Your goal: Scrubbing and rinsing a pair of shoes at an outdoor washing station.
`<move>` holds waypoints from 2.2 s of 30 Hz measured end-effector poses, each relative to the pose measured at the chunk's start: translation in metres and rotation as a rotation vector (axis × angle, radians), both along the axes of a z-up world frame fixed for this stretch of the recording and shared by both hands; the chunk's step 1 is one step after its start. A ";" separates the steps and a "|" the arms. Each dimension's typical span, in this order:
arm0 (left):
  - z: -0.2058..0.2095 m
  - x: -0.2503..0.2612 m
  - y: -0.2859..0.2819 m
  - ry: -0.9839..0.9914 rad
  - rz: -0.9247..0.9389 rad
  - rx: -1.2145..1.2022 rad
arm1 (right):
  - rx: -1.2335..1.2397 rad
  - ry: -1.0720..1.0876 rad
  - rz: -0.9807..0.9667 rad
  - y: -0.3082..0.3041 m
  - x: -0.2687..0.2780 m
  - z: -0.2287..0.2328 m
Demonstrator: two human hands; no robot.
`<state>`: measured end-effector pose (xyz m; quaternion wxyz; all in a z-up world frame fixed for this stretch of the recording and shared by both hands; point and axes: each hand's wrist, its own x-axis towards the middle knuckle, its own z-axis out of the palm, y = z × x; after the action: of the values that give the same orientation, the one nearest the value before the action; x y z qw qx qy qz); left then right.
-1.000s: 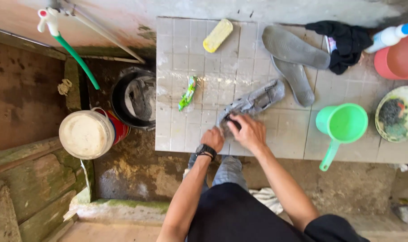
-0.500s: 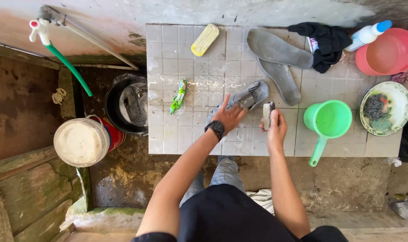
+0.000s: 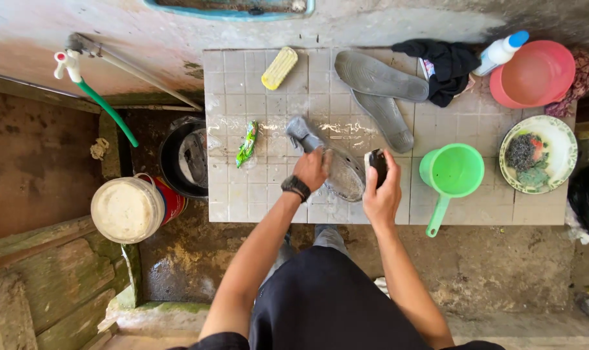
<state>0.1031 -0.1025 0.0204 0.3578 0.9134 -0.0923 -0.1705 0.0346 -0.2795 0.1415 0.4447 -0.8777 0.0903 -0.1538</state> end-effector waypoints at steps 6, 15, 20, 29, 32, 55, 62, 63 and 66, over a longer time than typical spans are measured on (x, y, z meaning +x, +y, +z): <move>-0.013 -0.028 -0.003 -0.063 0.470 -0.111 | -0.267 -0.035 0.080 0.010 0.017 0.031; -0.012 -0.050 -0.001 0.845 0.841 -1.565 | 0.179 0.015 0.224 0.066 0.024 -0.037; 0.004 -0.056 0.024 0.783 0.825 -1.643 | -0.079 0.070 0.319 0.085 0.044 0.004; 0.015 -0.064 0.042 0.837 0.758 -1.807 | -0.234 -0.100 0.420 0.101 0.026 0.002; 0.026 -0.059 0.034 0.743 0.909 -1.753 | -0.207 -0.130 0.305 0.114 0.020 0.010; 0.088 -0.051 0.065 0.600 0.783 -1.881 | -0.199 -0.182 0.292 0.137 0.007 0.074; 0.134 -0.064 0.055 0.633 0.686 -1.824 | -0.172 -0.230 0.221 0.136 0.019 0.069; 0.130 -0.066 0.054 0.586 0.635 -1.777 | -0.073 -0.229 0.168 0.141 0.018 0.061; 0.078 -0.071 0.059 0.403 0.806 -1.435 | -0.043 -0.233 0.311 0.150 -0.010 0.078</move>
<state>0.0322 -0.0440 0.0988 0.8940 0.3801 0.2199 -0.0895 0.0242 -0.1297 0.2193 0.4518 -0.8666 -0.1019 -0.1857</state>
